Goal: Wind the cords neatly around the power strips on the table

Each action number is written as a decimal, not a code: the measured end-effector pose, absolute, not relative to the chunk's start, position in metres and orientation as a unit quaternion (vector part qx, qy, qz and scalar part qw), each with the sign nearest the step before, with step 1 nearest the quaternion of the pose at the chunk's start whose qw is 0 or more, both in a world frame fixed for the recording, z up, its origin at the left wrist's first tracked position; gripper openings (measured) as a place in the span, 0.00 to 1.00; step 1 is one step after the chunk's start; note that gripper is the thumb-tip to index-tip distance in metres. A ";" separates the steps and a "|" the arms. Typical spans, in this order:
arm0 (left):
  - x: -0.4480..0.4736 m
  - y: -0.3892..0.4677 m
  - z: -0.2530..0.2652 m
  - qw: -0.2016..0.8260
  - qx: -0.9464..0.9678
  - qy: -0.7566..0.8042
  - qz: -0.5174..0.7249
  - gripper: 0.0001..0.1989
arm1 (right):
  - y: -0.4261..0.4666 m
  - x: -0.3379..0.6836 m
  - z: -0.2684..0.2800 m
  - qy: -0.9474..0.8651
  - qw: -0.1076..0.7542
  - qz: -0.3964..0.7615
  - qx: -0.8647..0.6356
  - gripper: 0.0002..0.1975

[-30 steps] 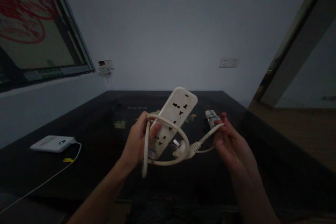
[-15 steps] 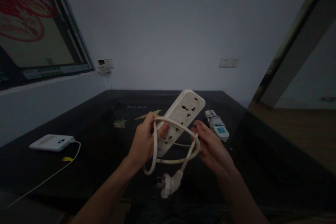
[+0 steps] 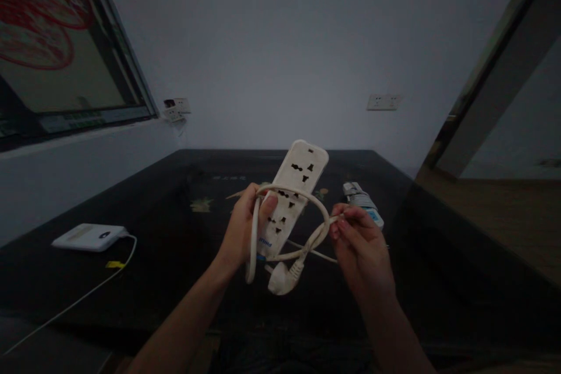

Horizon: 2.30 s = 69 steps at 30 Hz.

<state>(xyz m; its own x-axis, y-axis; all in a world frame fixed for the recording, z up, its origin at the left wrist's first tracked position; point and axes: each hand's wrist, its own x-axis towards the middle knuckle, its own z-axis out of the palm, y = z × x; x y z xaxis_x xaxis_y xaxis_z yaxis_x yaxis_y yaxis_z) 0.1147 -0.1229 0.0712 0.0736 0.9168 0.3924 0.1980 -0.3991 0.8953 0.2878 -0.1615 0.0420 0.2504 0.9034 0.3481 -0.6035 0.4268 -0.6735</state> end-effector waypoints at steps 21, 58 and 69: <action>0.121 -0.105 0.064 0.399 0.614 0.406 0.547 0.16 | -0.208 0.255 -0.008 -0.737 0.589 -0.105 -0.314 0.22; 0.133 -0.114 0.071 0.259 0.652 0.438 0.562 0.12 | -0.181 0.276 0.058 -0.827 0.435 -0.079 -0.347 0.06; 0.143 -0.112 0.065 0.265 0.624 0.441 0.588 0.12 | -0.189 0.226 0.021 -0.721 0.539 -0.014 -0.434 0.18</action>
<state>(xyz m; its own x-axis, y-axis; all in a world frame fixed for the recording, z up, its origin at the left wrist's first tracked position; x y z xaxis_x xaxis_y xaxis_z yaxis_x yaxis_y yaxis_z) 0.1433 -0.1121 0.0651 -0.0807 0.8627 0.4993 0.2390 -0.4695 0.8499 0.2263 -0.1888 0.0213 -0.0414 0.6117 0.7900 0.6408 0.6229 -0.4487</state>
